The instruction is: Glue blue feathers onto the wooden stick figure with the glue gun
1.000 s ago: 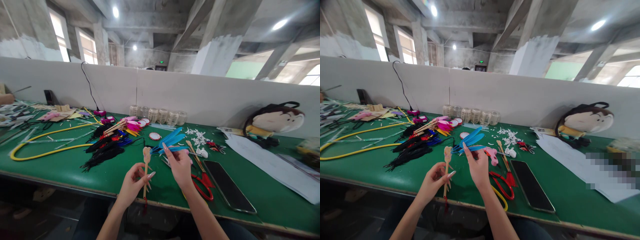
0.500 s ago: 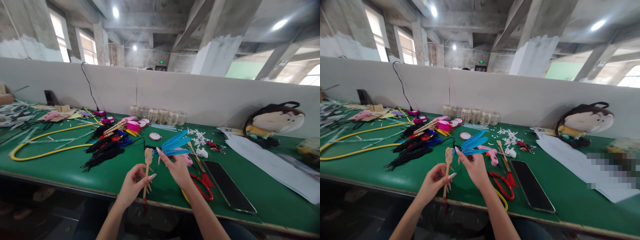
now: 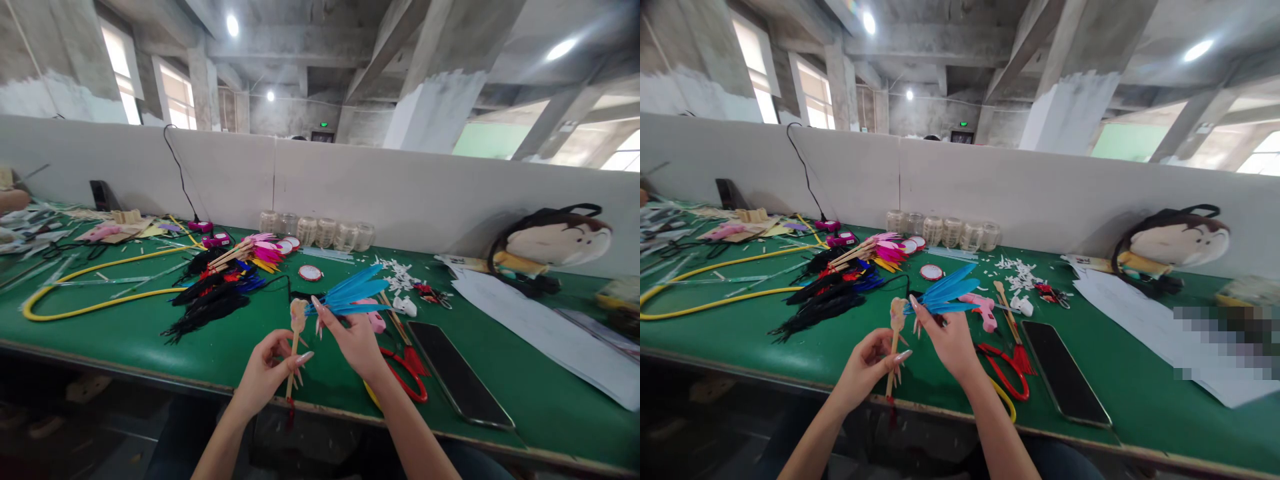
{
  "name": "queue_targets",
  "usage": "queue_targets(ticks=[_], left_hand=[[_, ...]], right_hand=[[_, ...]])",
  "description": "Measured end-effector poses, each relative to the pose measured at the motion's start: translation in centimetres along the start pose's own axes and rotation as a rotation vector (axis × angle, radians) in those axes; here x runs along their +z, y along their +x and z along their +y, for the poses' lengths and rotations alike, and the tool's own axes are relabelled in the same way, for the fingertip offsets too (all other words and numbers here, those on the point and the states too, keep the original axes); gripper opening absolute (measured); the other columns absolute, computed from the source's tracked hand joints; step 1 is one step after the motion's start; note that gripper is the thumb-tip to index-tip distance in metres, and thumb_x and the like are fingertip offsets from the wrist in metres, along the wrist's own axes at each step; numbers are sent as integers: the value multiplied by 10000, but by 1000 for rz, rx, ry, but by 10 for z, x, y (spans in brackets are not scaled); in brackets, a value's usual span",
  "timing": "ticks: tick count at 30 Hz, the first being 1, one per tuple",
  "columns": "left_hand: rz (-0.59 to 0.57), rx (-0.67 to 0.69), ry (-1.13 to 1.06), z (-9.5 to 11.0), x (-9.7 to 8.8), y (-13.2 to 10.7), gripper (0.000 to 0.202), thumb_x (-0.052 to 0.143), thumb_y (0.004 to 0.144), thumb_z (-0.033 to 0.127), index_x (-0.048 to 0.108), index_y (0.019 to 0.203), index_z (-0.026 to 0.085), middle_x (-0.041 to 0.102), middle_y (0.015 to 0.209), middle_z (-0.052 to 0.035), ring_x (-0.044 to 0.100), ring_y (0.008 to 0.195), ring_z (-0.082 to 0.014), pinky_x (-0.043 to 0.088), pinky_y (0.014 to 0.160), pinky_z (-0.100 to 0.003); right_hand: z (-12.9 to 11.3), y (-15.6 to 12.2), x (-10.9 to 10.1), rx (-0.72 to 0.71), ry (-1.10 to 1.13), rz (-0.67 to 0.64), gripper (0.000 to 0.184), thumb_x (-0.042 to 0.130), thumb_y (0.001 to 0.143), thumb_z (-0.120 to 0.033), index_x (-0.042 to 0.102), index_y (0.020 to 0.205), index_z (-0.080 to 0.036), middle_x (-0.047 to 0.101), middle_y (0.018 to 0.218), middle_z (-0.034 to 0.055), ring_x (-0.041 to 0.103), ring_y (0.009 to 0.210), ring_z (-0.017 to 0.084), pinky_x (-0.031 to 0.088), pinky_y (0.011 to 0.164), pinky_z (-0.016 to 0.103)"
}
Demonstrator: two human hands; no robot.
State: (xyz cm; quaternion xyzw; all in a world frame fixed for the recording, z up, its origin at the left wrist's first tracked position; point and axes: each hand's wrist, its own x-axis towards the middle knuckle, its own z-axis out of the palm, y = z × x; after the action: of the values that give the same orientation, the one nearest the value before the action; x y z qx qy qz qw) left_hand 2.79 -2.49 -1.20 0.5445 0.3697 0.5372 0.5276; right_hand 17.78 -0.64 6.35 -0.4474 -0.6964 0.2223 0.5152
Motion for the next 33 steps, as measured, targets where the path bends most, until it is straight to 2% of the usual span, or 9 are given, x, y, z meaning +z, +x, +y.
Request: queue_targets(ticks=[12, 19, 22, 25, 28, 33], left_hand=[[-7, 1, -30, -2, 0, 0, 308, 676, 661, 322, 554, 902, 175, 514, 583, 57, 522, 534, -87, 446, 512, -184], [-32, -16, -34, -1, 0, -1, 321, 680, 656, 336, 546, 899, 174, 519, 586, 54, 530, 531, -93, 450, 504, -191], [-36, -16, -11, -2, 1, -1, 313, 682, 656, 333, 549, 891, 174, 518, 588, 54, 536, 534, -94, 439, 487, -185], [-45, -5, -2, -3, 0, -1, 299, 678, 665, 324, 551, 890, 174, 500, 596, 59, 526, 545, -87, 438, 493, -181], [-52, -6, -21, -4, -1, -1, 304, 680, 664, 322, 553, 897, 174, 481, 612, 62, 509, 553, -76, 437, 500, -175], [-55, -22, -21, -5, -1, -1, 325, 685, 660, 324, 541, 906, 168, 503, 607, 60, 522, 543, -75, 429, 499, -173]], right_hand=[[0, -1, -2, 13, -7, -20, 294, 528, 775, -374, 550, 559, -176, 546, 553, -8, 489, 547, 123, 413, 557, 249], [-1, 0, 0, 66, 69, -9, 266, 535, 763, -403, 629, 668, -173, 588, 621, 8, 529, 616, 149, 442, 626, 277], [0, 1, 0, 57, 77, -24, 270, 515, 780, -400, 672, 802, -181, 612, 677, 10, 542, 660, 156, 444, 672, 287], [0, 0, -1, 50, 60, -25, 298, 501, 789, -403, 674, 906, -190, 603, 662, 2, 534, 640, 148, 446, 640, 276], [-2, 0, -1, 1, 26, -6, 278, 504, 791, -385, 681, 867, -185, 577, 604, -8, 521, 597, 135, 443, 606, 255], [-6, -1, -1, -85, -50, 44, 250, 514, 794, -331, 624, 629, -179, 506, 487, -29, 484, 496, 110, 421, 537, 223]])
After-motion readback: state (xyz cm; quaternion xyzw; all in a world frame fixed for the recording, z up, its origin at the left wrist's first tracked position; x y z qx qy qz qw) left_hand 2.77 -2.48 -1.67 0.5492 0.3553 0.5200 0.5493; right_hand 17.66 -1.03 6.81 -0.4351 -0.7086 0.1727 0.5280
